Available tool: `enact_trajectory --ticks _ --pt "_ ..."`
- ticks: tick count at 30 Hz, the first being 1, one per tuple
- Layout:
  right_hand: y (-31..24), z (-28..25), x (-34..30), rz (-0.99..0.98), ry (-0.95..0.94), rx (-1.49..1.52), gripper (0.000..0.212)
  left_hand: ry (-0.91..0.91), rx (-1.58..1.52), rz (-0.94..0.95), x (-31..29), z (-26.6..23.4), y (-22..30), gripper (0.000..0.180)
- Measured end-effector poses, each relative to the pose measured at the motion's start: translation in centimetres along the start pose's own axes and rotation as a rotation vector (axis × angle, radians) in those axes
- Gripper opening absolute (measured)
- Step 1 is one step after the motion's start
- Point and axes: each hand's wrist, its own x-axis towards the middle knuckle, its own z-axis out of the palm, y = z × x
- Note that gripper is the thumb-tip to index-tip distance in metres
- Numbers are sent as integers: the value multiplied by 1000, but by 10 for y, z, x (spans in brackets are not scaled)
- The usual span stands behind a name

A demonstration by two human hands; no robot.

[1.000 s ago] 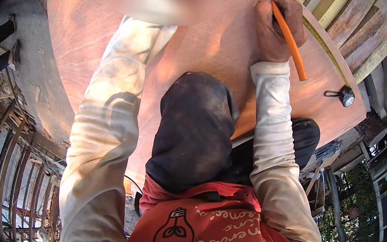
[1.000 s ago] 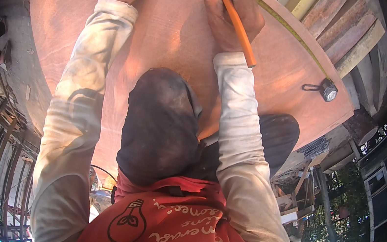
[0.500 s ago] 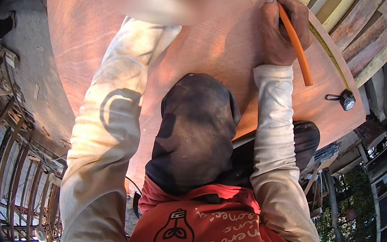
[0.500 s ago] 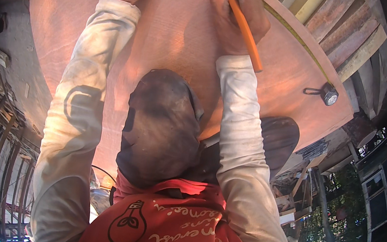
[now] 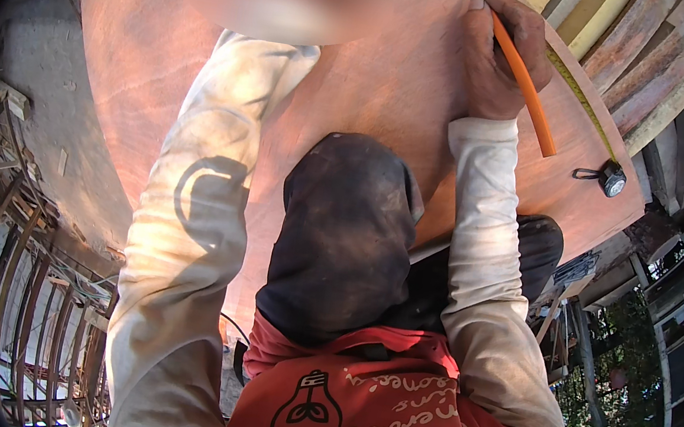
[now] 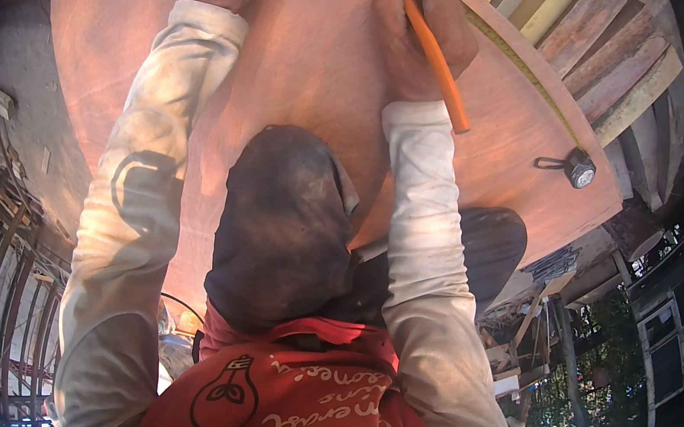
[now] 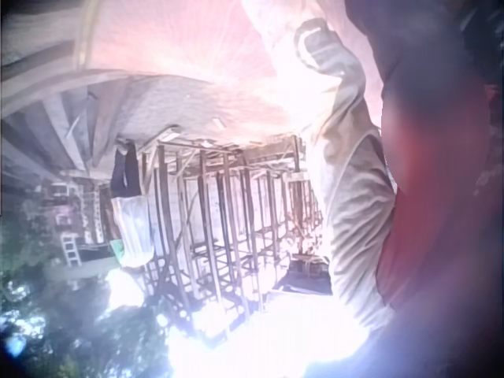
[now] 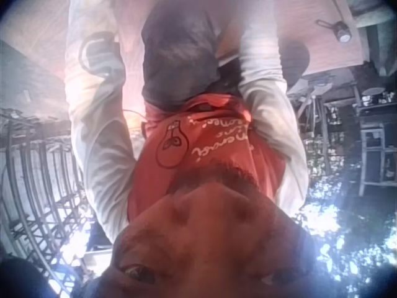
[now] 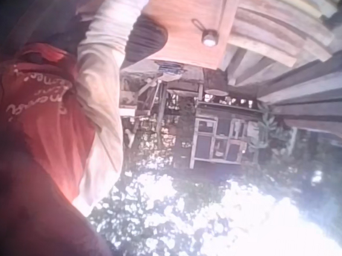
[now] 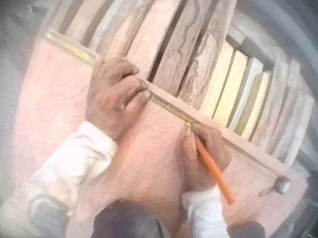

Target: The person uses a measuring tape and a pencil to mark lines on a large sheet of plywood while kneeling on it.

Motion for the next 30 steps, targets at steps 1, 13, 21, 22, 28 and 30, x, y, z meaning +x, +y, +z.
enact_trajectory --ticks 1,13,21,22,28,30 --pt "-1 0 -1 43 0 9 15 2 8 1 0 0 2 17" --pt "-4 2 5 -62 28 -63 16 -20 -6 0 4 -7 4 17" --pt "-3 -3 5 -19 -55 -57 13 -40 12 1 4 -7 5 18" --pt "-4 -2 5 -22 -19 -36 13 -60 25 -1 4 -8 5 17" --pt "-3 -10 4 71 -110 -14 12 -61 -1 -38 3 -6 7 15" --pt "-1 -5 6 39 -64 -20 12 -52 7 -12 3 -5 6 15"
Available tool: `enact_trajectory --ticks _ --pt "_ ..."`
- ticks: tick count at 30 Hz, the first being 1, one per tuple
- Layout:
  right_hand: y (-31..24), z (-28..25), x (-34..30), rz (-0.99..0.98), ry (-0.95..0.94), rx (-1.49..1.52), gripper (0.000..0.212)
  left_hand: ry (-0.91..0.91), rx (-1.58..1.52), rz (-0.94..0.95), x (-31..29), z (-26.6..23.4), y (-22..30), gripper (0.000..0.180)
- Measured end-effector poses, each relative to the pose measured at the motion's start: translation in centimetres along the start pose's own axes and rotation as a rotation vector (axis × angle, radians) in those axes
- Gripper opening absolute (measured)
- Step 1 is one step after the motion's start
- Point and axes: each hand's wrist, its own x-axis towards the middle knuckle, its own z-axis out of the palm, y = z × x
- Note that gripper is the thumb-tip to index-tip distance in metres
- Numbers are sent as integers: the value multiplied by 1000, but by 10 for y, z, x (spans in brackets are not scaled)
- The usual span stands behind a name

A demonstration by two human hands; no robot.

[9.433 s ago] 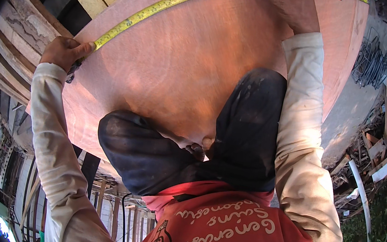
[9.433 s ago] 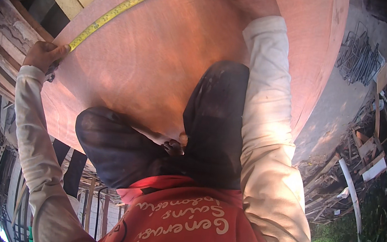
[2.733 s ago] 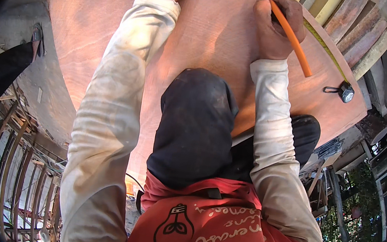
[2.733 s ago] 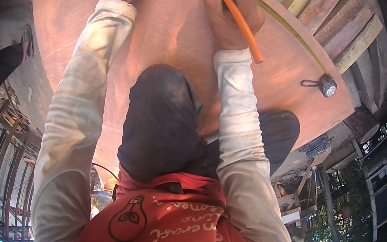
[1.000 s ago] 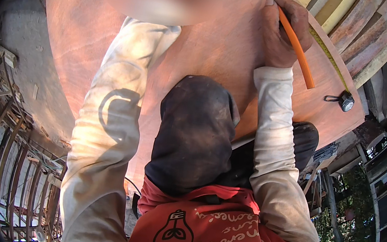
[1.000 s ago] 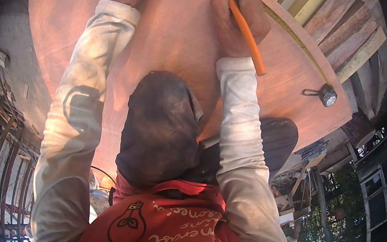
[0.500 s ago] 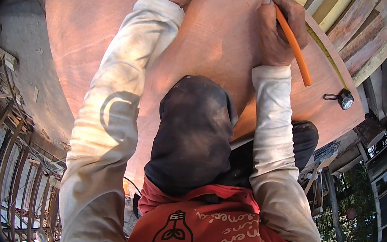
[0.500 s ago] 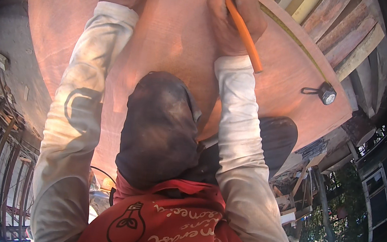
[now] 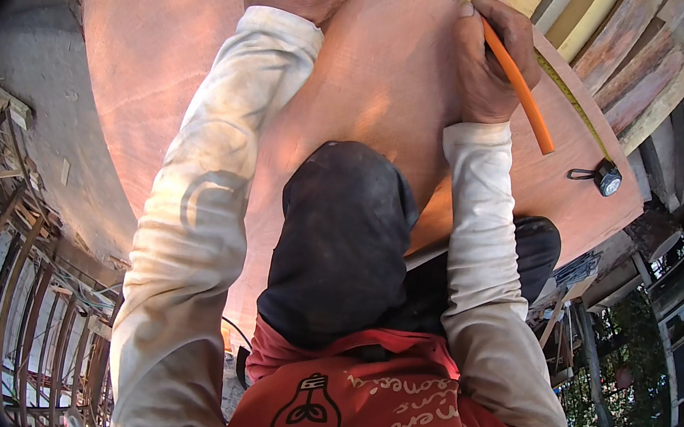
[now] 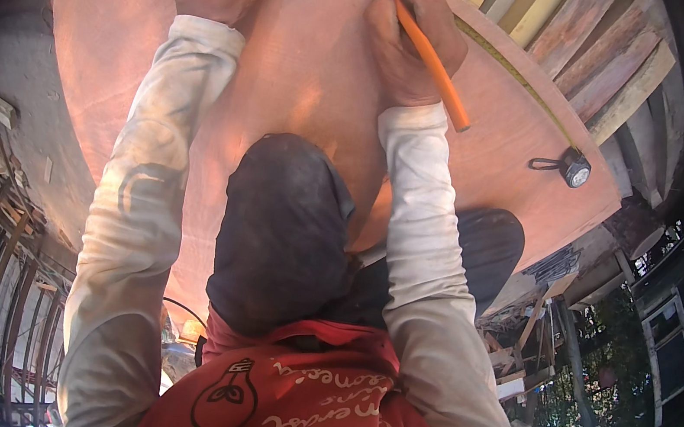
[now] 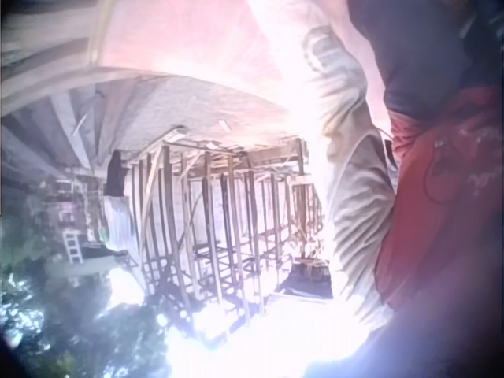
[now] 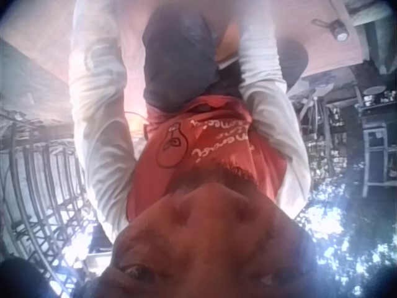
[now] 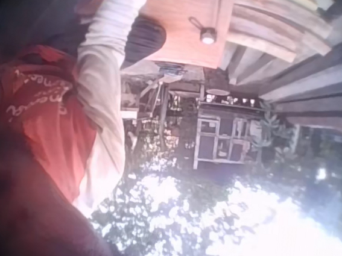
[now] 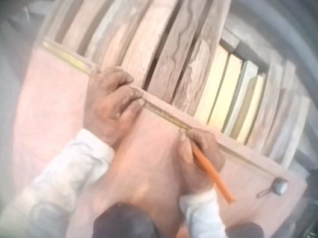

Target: The person uses a measuring tape and a pencil to mark lines on a large sheet of plywood while kneeling on it.

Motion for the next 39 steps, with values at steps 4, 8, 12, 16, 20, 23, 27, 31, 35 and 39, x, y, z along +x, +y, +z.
enact_trajectory --ticks 4,8,12,16,20,23,27,31,35,39 --pt "-6 1 2 26 30 35 12 40 -11 7 -1 2 -3 14" --pt "-2 -2 1 47 -41 14 12 -21 -6 -27 0 0 0 14" --pt "-8 0 3 22 17 48 11 36 -19 17 0 2 -4 14" --pt "-6 -3 0 20 -26 -21 10 -33 -24 -8 3 -5 1 14" --pt "-5 1 0 15 19 7 10 41 -46 24 -2 3 -5 14" --pt "-8 -3 2 49 -40 11 11 38 -36 13 1 -2 -4 14" --pt "-10 2 3 28 -1 40 13 4 -8 18 5 -6 0 15" --pt "-5 -3 1 95 -78 42 12 -30 1 4 3 -4 0 17" --pt "-8 1 7 7 0 23 12 41 -67 3 4 0 -3 18" --pt "-11 -14 8 174 -40 134 11 -24 -29 -6 2 4 -11 14"
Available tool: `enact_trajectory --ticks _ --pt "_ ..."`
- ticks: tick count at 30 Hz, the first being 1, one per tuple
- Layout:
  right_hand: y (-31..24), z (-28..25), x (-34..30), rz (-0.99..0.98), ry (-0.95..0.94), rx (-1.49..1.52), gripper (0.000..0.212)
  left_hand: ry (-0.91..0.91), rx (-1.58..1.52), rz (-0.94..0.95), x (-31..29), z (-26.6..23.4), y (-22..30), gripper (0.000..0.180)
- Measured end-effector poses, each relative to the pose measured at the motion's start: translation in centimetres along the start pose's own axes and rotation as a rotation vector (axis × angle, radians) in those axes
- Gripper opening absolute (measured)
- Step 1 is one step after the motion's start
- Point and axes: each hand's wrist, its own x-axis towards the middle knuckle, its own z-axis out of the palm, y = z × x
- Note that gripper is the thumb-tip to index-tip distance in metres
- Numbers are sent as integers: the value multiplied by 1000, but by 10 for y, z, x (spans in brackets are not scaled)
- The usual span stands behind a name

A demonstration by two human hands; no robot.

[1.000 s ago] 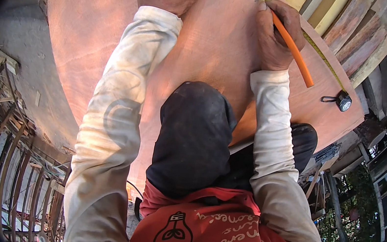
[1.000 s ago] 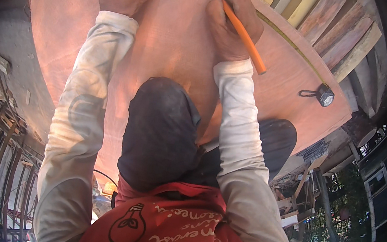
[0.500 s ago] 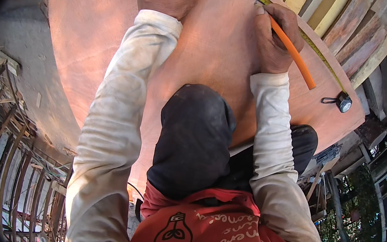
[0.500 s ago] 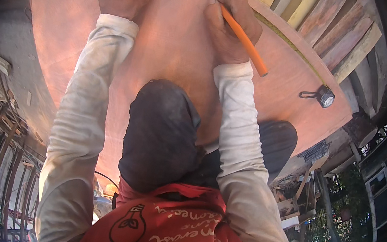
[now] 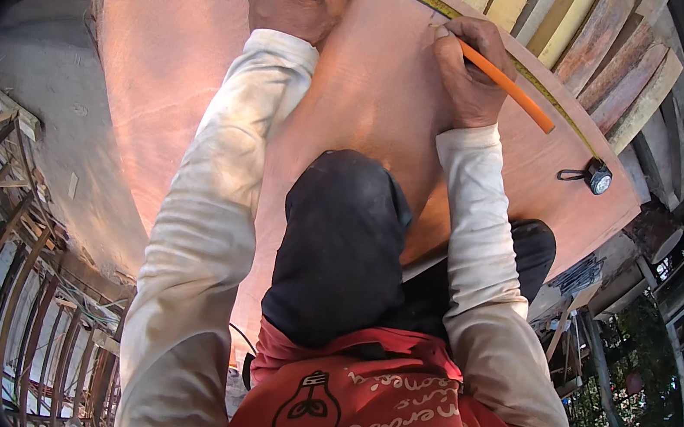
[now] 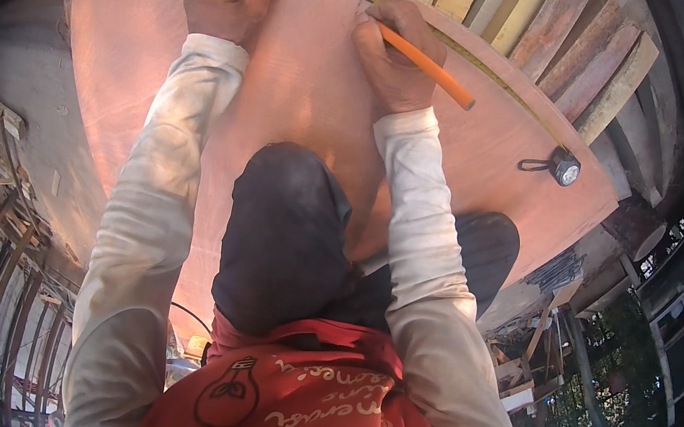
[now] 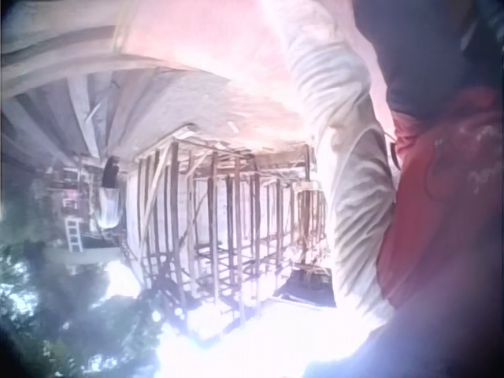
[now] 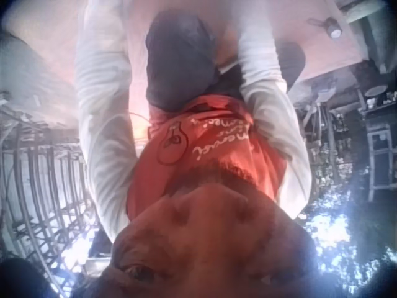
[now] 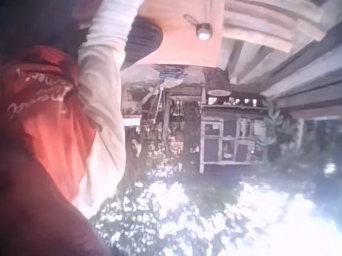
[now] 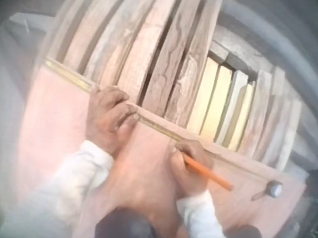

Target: The person uses a measuring tape and a pencil to mark lines on a large sheet of plywood while kneeling on it.

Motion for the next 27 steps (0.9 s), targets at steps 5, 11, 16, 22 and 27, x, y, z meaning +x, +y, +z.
enact_trajectory --ticks 5,11,16,22,27 --pt "-16 -91 -3 29 120 38 21 -94 29 -91 -16 2 -5 18" --pt "60 -285 -24 185 -281 -1129 70 -91 2 -119 -10 -9 2 18" --pt "85 -291 -69 152 -148 -762 60 -187 8 -191 -4 -14 -9 23" --pt "17 -291 -98 58 -435 -511 48 76 -318 -468 -28 -66 63 33" --pt "-102 -236 -138 498 -778 35 39 158 -817 -904 -121 -154 151 21"
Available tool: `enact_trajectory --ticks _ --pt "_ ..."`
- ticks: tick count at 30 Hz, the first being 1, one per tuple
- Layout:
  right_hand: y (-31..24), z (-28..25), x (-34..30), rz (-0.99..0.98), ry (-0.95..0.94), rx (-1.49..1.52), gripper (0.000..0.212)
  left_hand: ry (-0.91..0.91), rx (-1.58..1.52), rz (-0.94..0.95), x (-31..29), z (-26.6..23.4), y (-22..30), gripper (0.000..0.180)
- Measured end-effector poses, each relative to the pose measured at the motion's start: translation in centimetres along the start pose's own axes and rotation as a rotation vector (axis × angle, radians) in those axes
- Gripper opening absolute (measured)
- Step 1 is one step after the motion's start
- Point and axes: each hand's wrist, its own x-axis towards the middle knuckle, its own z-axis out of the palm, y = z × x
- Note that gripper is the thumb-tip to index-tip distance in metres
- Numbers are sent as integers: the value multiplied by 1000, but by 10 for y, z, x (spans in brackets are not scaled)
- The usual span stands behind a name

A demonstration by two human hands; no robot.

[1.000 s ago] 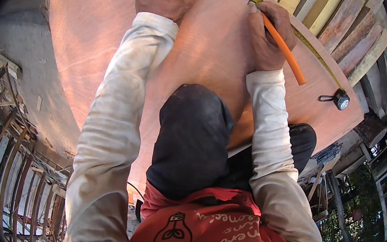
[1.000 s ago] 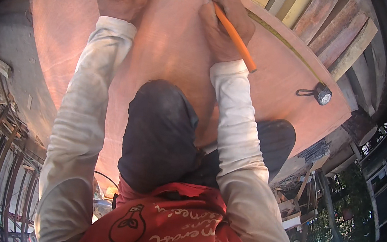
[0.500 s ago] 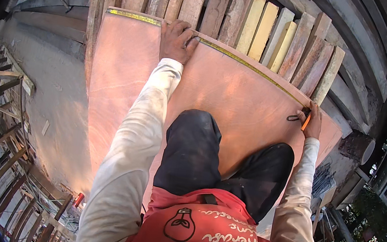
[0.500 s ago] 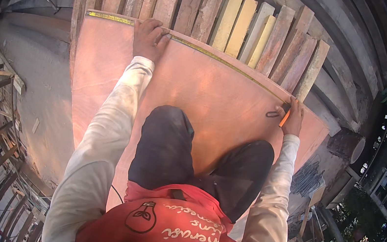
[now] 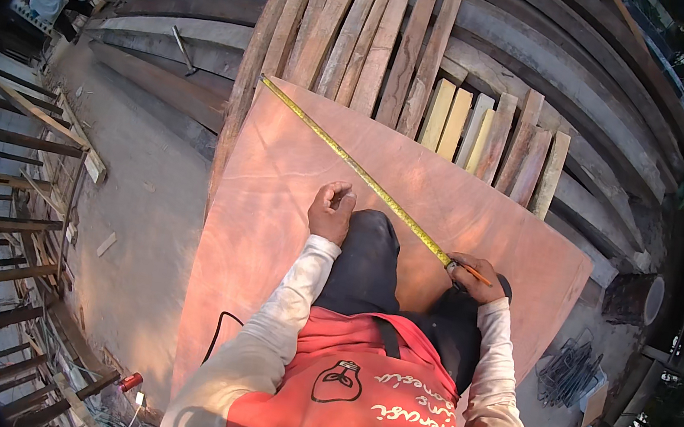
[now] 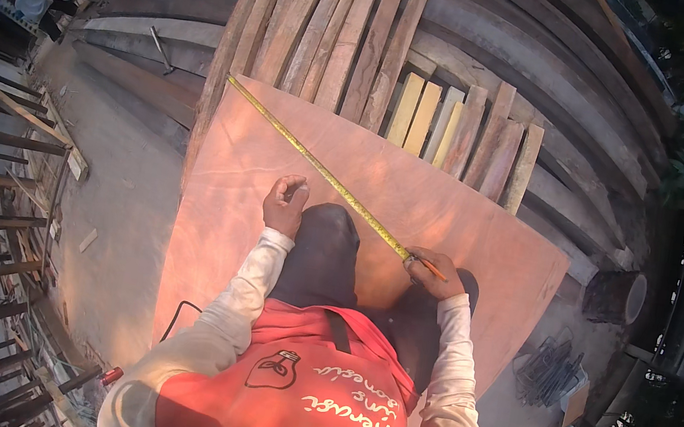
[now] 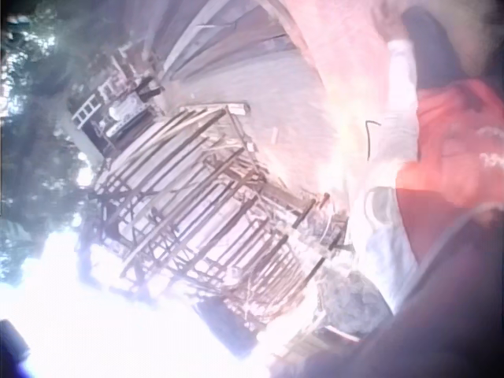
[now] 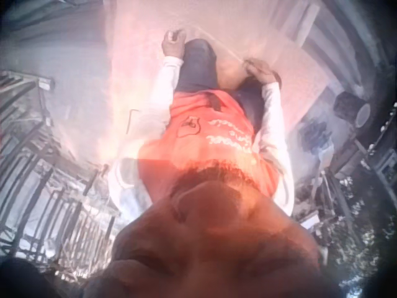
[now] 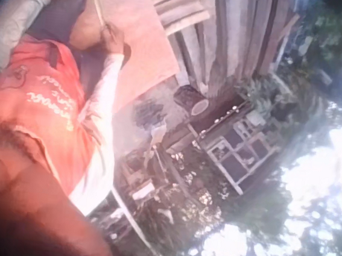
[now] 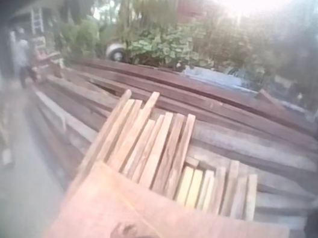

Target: The person uses a measuring tape and a pencil to mark lines on a large sheet of plywood while kneeling on it.

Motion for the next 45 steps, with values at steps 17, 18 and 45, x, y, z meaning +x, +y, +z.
enact_trajectory --ticks 17,18,45 --pt "-109 121 -89 -493 38 169 50 -331 -1090 -781 -180 -47 87 39" --pt "-107 110 -78 -498 101 206 48 -378 -1210 -786 -178 -58 76 39" --pt "131 41 103 -290 633 -843 49 376 -988 -32 -313 -212 140 43"
